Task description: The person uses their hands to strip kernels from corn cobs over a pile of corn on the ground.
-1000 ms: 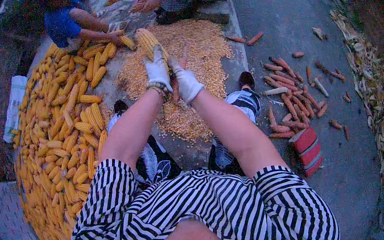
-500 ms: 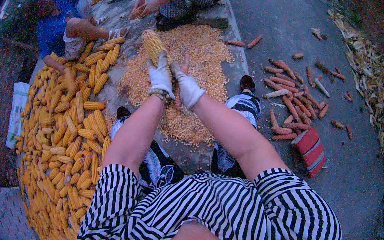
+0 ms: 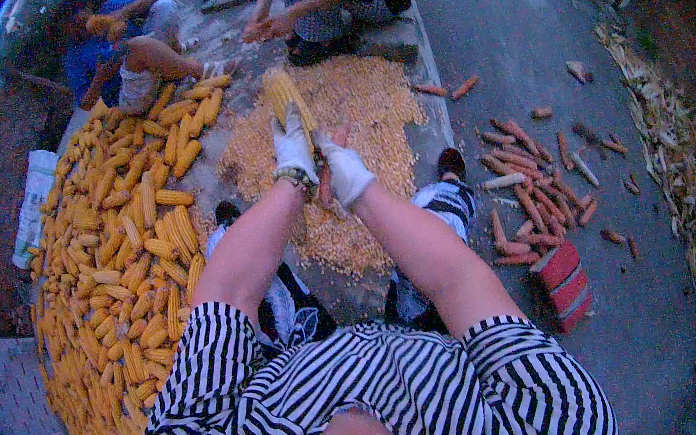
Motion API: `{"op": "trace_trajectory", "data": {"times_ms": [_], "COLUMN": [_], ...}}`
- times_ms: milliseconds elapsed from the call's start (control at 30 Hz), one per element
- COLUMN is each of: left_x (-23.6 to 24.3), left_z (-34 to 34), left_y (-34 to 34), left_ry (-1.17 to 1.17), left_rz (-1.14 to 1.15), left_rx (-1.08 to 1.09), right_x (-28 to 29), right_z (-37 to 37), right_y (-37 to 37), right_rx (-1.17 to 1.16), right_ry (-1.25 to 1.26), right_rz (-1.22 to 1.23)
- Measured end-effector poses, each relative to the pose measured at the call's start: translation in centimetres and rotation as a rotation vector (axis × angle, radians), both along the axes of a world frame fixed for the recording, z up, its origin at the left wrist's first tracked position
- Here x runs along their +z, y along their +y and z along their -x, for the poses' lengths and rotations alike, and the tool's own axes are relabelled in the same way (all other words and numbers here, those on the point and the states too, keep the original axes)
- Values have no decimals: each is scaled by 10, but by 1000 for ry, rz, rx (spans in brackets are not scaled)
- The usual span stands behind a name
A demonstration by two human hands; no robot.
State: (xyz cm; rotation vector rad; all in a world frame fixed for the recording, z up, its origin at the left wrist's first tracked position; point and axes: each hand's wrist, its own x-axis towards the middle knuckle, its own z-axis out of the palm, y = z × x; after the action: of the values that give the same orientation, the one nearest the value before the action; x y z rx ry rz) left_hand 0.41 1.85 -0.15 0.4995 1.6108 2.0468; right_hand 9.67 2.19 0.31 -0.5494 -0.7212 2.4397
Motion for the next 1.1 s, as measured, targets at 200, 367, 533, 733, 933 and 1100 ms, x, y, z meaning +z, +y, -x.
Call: {"op": "trace_trajectory", "data": {"times_ms": [200,367,533,733,933,1100], "left_x": [20,17,8,9,5,20], "left_z": [-11,-19,2,-21,9,10], "left_y": [-1,-2,-8,3,6,2], "left_ry": [-58,-8,-235,-70,-659,-675], "left_rz": [107,46,54,7,-138,-194], "left_rx": [12,27,37,-58,-258,-388], "right_x": [15,-23,-12,-36,1,22], "right_z": [-4,0,-4,-12,-12,-19], "right_y": [0,13,5,29,13,19], "right_rx": [138,9,219,42,63,42], "right_ry": [130,-6,3,-115,-144,-14], "right_rz": [-62,-135,-84,-103,-101,-159]}}
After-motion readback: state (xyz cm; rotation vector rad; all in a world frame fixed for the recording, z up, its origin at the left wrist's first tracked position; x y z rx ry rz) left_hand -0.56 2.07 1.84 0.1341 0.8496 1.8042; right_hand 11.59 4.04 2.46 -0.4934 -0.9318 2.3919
